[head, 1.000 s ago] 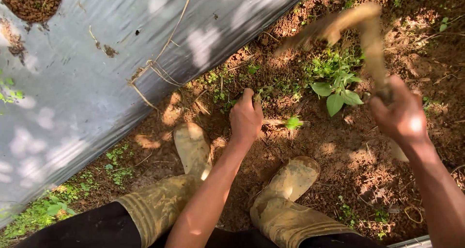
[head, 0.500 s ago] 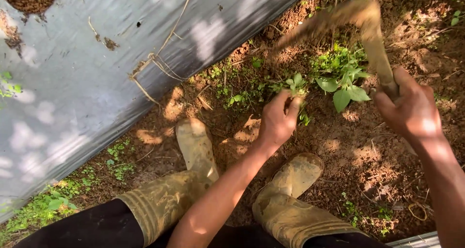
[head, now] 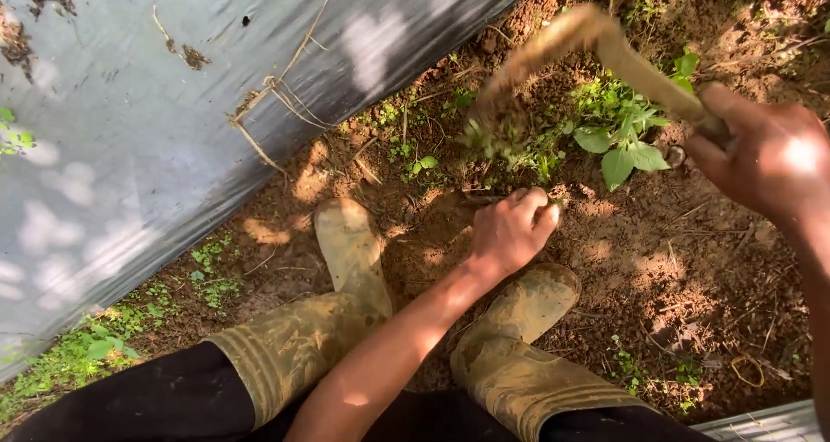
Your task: The person weeds around young plants growing through a plastic mulch sheet. They pull weeds by hand from the planting holes and use a hoe to clear weeds from the soil beside the sheet, gathering the removed vegetation into a pile.
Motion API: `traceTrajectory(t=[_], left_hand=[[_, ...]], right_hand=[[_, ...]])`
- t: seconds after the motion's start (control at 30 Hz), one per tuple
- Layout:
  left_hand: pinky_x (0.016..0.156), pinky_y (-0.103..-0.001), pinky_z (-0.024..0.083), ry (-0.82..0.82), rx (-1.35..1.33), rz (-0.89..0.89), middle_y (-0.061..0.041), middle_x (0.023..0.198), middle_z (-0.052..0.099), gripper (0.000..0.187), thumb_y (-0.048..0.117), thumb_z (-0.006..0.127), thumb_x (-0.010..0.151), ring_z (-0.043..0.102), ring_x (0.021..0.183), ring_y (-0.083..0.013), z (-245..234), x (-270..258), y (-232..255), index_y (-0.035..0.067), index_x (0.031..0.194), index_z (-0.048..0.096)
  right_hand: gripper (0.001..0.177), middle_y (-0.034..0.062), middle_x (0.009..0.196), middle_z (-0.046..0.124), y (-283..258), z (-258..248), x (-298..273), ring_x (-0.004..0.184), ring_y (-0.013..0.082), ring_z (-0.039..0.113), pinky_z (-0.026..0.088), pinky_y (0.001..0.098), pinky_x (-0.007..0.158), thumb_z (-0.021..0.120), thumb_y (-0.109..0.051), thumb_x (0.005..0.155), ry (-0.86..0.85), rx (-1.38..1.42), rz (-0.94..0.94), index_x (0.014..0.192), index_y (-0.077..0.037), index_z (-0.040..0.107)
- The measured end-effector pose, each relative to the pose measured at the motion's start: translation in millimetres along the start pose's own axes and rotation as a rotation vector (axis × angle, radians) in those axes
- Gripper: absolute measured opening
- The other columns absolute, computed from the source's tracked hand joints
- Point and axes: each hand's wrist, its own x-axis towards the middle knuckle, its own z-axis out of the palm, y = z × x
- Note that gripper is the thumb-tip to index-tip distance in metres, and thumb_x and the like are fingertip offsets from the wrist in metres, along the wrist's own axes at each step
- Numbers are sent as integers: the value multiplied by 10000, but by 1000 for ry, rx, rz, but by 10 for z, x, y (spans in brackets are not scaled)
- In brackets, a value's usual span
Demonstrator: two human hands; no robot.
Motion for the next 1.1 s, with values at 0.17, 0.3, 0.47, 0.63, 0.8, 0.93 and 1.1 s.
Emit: traceTrajectory(t=[0.17,0.3,0.47,0.63,0.8,0.93,1.1], left_hand=[[227,-273,319,50,0,208,-40,665,588,309,255,513,1037,435,362,-113,167,15,-91,-7,979,665],[294,-268,396,-104,14,71,-23,750,569,414,388,346,1032,504,481,-132,-43,70,24,91,913,607],[285,-328,515,-125,-13,-56,-179,1039,676,286,307,417,1010,635,499,-205,-301,92,183,77,1022,586],[466,-286,526,117,-22,-103,-68,987,587,353,411,458,1012,577,709,-178,-500,138,-53,79,1005,575],[523,-233,567,376,99,-519,-21,1144,515,532,524,641,875,600,780,-119,-1080,170,-343,125,1190,485],[463,-290,446,429,427,-487,11,837,496,726,736,549,888,494,628,-126,-963,100,-755,59,1143,504],[184,-234,381,144,675,-499,45,548,555,478,459,441,1103,492,302,-78,-976,118,-609,44,1271,610]], right_hand=[[97,223,856,691,-811,-634,114,474,272,624,567,367,339,579,-22,1093,-167,726,256,1183,12,589],[388,60,729,794,-276,-302,90,382,173,558,414,301,310,550,-297,1104,-204,227,81,1489,-288,602],[105,-132,617,641,611,493,150,389,0,579,475,127,310,584,-366,1222,22,-259,-59,1157,-331,658],[47,-79,716,656,875,655,256,526,56,635,600,194,506,632,-297,1181,59,-164,-81,1145,-292,662],[190,40,761,679,594,362,297,492,144,577,542,269,458,649,-140,1138,67,27,-116,1324,-158,686],[69,-2,766,687,293,201,341,576,133,656,609,282,534,689,-190,1208,188,86,-129,1244,-147,728],[207,49,737,662,-185,-130,267,481,147,628,533,289,379,675,-260,1261,173,205,-75,1198,-64,692]])
